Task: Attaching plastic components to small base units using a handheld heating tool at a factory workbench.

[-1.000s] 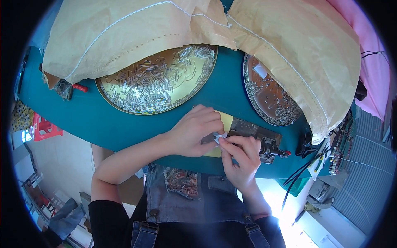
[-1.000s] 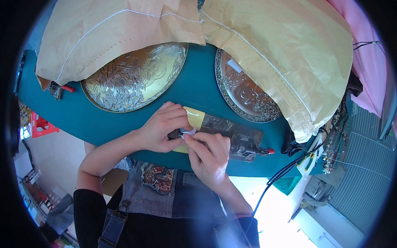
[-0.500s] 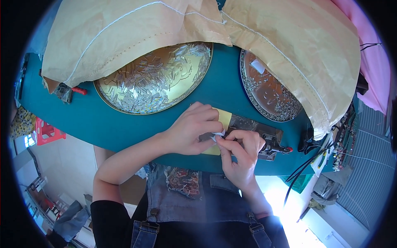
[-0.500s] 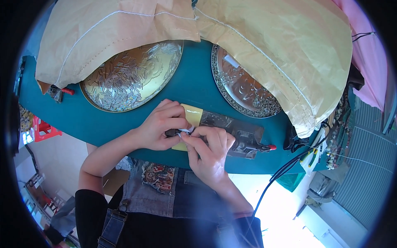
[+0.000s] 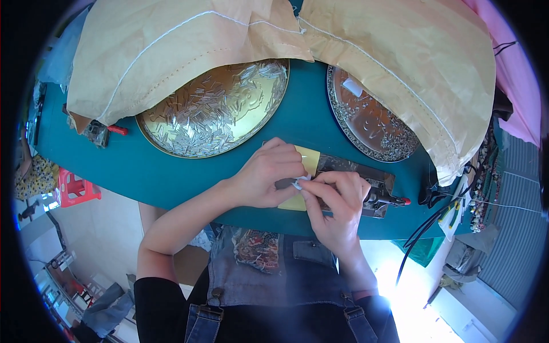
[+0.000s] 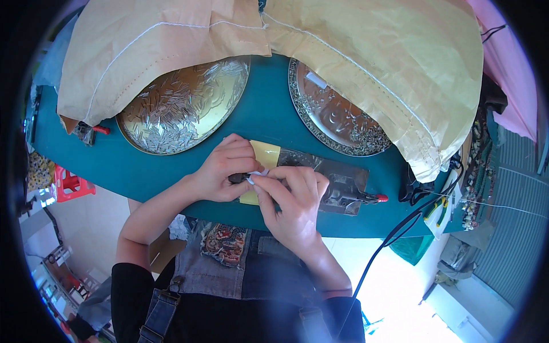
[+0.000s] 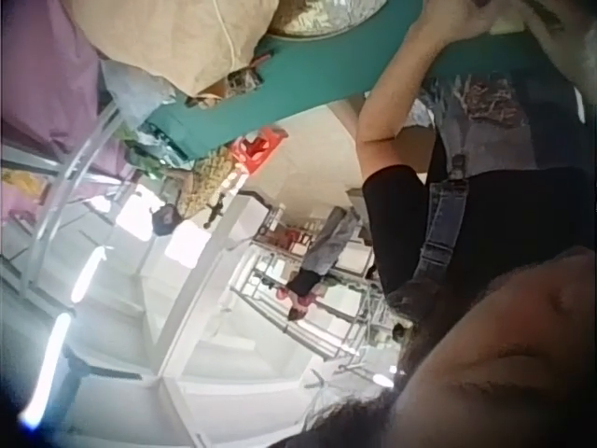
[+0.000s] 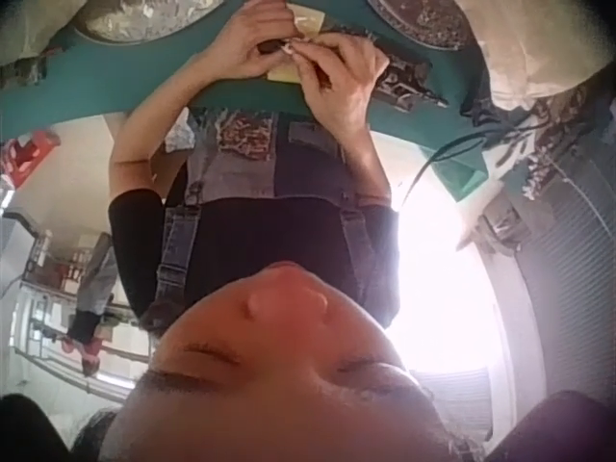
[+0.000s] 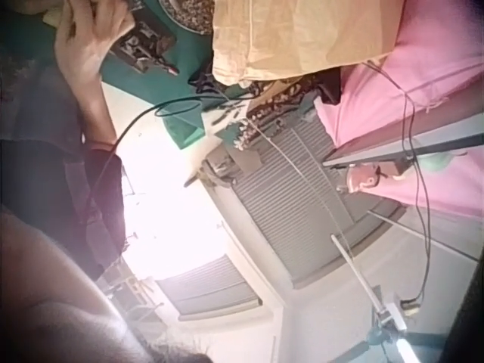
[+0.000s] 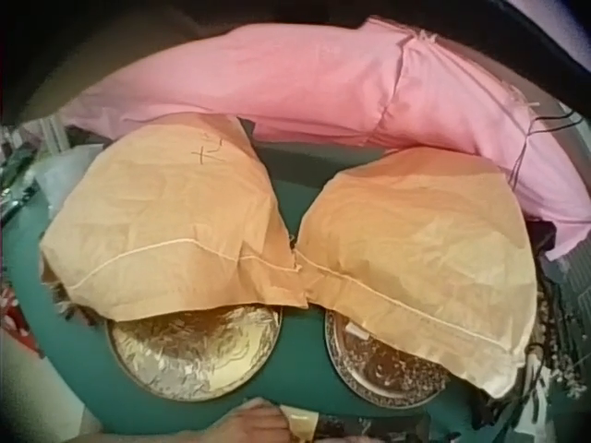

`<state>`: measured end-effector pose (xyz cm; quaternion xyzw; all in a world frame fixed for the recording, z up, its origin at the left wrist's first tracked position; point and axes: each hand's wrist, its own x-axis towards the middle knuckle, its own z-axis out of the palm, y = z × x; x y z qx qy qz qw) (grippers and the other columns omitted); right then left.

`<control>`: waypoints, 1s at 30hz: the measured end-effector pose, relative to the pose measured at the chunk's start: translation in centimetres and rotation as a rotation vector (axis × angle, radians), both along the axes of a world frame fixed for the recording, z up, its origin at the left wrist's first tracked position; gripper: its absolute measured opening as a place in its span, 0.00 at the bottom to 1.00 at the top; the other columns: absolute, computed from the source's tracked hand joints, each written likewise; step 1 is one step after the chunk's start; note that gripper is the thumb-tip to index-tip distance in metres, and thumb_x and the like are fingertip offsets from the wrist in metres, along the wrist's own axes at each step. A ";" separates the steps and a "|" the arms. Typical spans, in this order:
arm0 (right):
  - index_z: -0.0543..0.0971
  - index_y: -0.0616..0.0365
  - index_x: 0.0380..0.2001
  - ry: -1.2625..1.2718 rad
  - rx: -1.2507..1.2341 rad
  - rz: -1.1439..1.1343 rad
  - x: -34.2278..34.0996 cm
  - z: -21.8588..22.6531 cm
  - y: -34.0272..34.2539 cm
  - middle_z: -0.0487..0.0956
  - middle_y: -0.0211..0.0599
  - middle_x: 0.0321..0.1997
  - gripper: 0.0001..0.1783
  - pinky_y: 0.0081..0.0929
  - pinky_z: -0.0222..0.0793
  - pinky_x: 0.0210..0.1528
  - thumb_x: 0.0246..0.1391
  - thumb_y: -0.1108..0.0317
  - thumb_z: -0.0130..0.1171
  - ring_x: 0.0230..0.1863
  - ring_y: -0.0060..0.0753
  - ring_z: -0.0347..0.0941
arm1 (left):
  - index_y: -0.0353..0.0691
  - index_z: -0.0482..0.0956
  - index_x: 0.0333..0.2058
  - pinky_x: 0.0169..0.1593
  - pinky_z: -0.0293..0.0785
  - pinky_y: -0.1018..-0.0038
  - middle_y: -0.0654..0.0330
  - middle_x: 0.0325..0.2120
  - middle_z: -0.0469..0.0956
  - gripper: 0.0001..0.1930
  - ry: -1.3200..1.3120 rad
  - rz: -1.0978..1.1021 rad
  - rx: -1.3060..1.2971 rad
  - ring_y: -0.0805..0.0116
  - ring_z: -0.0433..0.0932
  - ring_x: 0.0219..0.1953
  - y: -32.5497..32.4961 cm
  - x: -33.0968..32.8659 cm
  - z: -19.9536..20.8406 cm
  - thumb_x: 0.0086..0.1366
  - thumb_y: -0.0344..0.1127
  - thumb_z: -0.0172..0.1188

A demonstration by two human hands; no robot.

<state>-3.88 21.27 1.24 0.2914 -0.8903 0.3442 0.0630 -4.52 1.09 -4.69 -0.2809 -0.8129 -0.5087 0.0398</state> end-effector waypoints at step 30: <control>0.73 0.63 0.50 -0.159 -1.601 -0.615 -1.9 -3.1 13.3 0.79 0.39 0.38 0.12 0.30 0.65 0.37 0.70 0.67 0.50 0.32 0.24 0.66 | 0.39 0.81 0.27 0.43 0.68 0.67 0.62 0.24 0.77 0.09 0.142 0.067 -0.062 0.63 0.73 0.28 0.8 -0.1 0.7 0.50 0.30 0.74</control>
